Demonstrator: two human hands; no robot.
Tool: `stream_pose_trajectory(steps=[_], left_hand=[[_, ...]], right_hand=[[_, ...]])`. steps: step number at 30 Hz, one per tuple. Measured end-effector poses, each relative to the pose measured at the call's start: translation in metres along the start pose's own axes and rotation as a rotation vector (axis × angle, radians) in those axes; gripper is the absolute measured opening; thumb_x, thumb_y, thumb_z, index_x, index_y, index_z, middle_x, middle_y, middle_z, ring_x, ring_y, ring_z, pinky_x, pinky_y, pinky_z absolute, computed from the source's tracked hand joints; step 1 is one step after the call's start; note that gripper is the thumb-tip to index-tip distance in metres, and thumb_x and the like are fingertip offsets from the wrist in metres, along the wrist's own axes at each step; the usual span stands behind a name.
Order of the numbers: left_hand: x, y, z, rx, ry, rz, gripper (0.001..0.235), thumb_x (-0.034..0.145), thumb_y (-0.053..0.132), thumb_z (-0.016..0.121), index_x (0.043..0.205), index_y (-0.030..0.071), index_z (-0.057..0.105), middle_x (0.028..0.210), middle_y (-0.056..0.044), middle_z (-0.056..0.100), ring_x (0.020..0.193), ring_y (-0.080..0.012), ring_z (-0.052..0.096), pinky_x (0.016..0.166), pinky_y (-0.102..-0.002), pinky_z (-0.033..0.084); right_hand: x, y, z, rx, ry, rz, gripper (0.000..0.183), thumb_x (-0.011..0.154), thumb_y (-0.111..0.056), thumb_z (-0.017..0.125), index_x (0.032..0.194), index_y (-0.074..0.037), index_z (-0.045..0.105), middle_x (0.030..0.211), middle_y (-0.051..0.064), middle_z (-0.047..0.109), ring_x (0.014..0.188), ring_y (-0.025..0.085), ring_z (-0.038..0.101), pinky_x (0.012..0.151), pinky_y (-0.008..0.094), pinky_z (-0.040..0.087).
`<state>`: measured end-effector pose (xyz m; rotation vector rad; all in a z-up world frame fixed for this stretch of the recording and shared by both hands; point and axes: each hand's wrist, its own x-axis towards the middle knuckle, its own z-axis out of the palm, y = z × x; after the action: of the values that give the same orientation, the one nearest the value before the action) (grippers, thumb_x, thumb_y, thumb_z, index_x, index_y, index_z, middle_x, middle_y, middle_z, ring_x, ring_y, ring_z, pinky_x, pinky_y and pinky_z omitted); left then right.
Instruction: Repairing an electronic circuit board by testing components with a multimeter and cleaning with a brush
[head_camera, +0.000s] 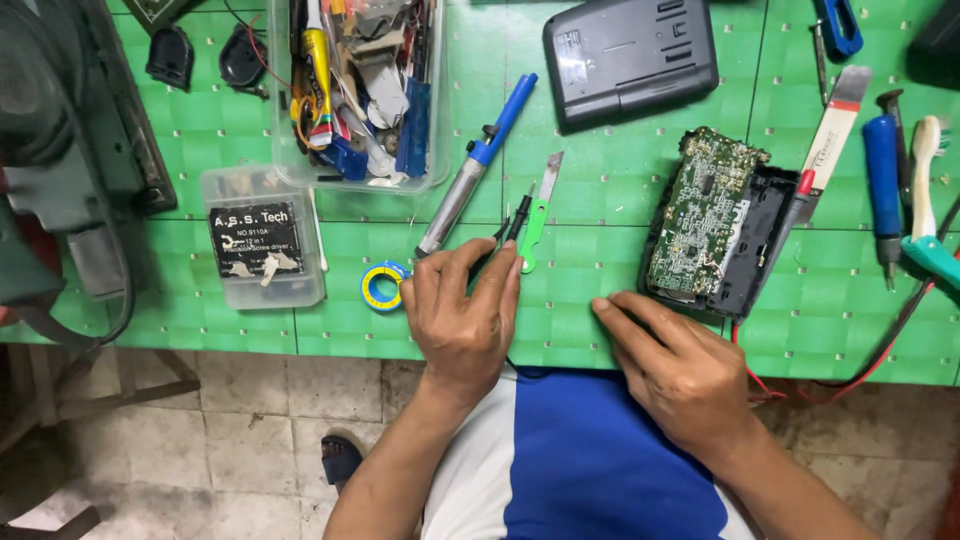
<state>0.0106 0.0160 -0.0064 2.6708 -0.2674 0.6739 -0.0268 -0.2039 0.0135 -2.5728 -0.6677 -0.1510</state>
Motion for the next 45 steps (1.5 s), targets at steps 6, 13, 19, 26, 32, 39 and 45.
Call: stream_pose_trajectory(steps=[6, 13, 19, 26, 32, 39, 45], left_hand=[[0.001, -0.001, -0.001, -0.06, 0.039, 0.009, 0.012, 0.099, 0.018, 0.079, 0.11, 0.016, 0.076, 0.11, -0.002, 0.071, 0.089, -0.0259, 0.061, 0.08, -0.041, 0.045], [0.003, 0.001, -0.005, -0.168, 0.006, -0.04, 0.006, 0.099, 0.015, 0.076, 0.105, 0.013, 0.077, 0.107, -0.001, 0.07, 0.09, -0.0244, 0.062, 0.081, -0.038, 0.044], [0.003, -0.001, -0.009, -0.426, 0.092, -0.111, 0.009, 0.099, 0.008, 0.071, 0.104, 0.002, 0.073, 0.101, -0.012, 0.069, 0.09, -0.0283, 0.068, 0.084, -0.04, 0.053], [-0.009, -0.008, -0.009, -0.569, 0.153, -0.254, 0.007, 0.101, 0.009, 0.065, 0.102, 0.002, 0.067, 0.097, -0.011, 0.073, 0.087, -0.0249, 0.07, 0.083, -0.034, 0.057], [-0.01, -0.009, -0.007, -0.61, 0.113, -0.214, 0.035, 0.102, 0.025, 0.06, 0.073, 0.005, 0.056, 0.063, -0.005, 0.052, 0.055, -0.0197, 0.045, 0.055, -0.034, 0.035], [-0.01, -0.014, -0.008, -0.8, 0.105, -0.12, 0.056, 0.103, 0.049, 0.05, 0.066, 0.008, 0.05, 0.054, -0.001, 0.04, 0.048, -0.0163, 0.037, 0.054, -0.033, 0.029], [-0.01, -0.01, -0.006, -0.912, 0.19, -0.13, 0.092, 0.087, 0.089, 0.02, 0.09, 0.003, 0.053, 0.081, -0.01, 0.041, 0.073, -0.0231, 0.044, 0.075, -0.038, 0.037]], right_hand=[[-0.008, 0.004, -0.003, 0.053, 0.059, -0.009, 0.025, 0.097, -0.003, 0.071, 0.122, -0.002, 0.073, 0.122, 0.013, 0.073, 0.098, 0.023, 0.074, 0.093, 0.034, 0.057], [-0.004, -0.01, 0.0, 0.034, 0.125, 0.154, 0.017, 0.097, -0.01, 0.076, 0.112, -0.003, 0.076, 0.104, 0.01, 0.074, 0.086, 0.019, 0.073, 0.084, 0.032, 0.057], [0.011, -0.02, 0.008, -0.08, 0.133, 0.08, 0.014, 0.099, -0.011, 0.077, 0.11, -0.003, 0.076, 0.097, 0.007, 0.07, 0.08, 0.019, 0.067, 0.078, 0.031, 0.055], [0.01, -0.019, 0.009, -0.121, 0.104, 0.02, 0.013, 0.101, -0.008, 0.073, 0.112, -0.001, 0.074, 0.1, 0.011, 0.068, 0.079, 0.023, 0.065, 0.08, 0.034, 0.055], [0.012, -0.012, 0.019, -0.055, 0.05, -0.063, 0.027, 0.107, -0.008, 0.048, 0.123, -0.004, 0.069, 0.109, 0.012, 0.069, 0.078, 0.026, 0.065, 0.074, 0.036, 0.053], [0.011, -0.011, 0.012, -0.051, 0.077, -0.074, 0.027, 0.107, -0.016, 0.052, 0.122, -0.007, 0.073, 0.111, 0.009, 0.072, 0.071, 0.023, 0.061, 0.071, 0.033, 0.051], [0.001, -0.001, 0.012, -0.084, 0.092, -0.107, 0.026, 0.103, -0.016, 0.066, 0.126, -0.006, 0.073, 0.117, 0.01, 0.075, 0.074, 0.024, 0.064, 0.073, 0.033, 0.053]])
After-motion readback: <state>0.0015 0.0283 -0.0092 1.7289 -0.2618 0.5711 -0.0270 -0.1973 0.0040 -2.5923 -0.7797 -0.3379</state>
